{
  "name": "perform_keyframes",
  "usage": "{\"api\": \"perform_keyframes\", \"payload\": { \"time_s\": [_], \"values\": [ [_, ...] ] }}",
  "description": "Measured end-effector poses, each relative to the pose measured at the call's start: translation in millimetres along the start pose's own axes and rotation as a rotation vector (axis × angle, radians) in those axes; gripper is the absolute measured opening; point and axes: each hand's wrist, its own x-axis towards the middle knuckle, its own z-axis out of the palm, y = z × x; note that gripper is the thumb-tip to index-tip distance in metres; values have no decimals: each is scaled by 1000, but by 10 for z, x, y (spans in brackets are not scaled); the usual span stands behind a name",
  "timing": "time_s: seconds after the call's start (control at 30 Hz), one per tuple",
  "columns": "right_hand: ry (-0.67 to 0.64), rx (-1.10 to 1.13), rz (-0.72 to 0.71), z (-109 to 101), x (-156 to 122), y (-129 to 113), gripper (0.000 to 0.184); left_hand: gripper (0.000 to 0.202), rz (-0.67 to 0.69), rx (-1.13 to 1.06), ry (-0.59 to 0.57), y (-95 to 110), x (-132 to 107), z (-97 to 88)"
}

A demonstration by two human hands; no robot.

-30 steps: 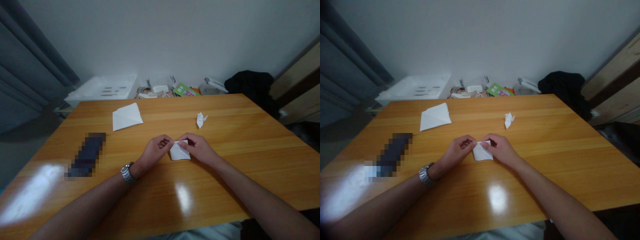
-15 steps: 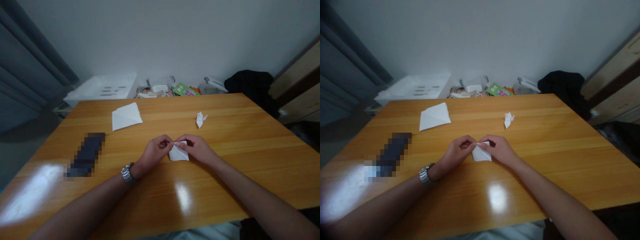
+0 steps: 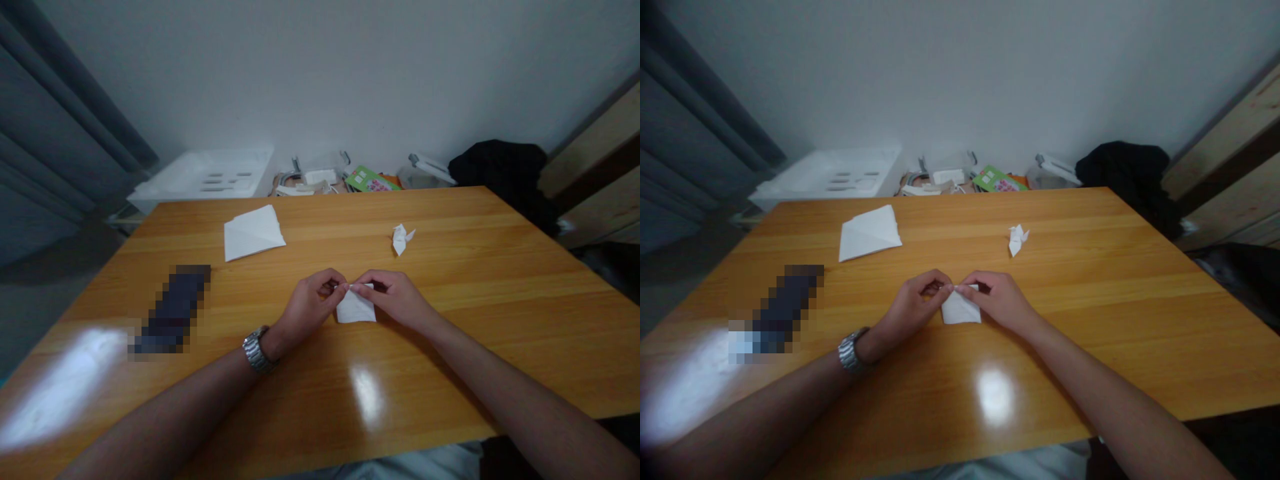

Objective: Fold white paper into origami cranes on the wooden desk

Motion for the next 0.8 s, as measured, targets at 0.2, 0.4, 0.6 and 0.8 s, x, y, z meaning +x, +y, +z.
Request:
{"api": "perform_keyframes", "payload": {
  "time_s": [0.2, 0.4, 0.6, 0.8],
  "values": [
    [-9, -3, 10, -8, -1, 2, 27, 22, 4, 20, 5, 22, 5, -4],
    [-20, -10, 39, -17, 1, 30, 29, 21, -5, 37, -7, 40, 4, -9],
    [11, -4, 71, -72, 20, 56, 32, 24, 0, 6, 29, -29, 30, -25],
    [33, 19, 87, -96, 21, 94, 36, 28, -94, -137, 84, -60, 79, -53]
  ]
}}
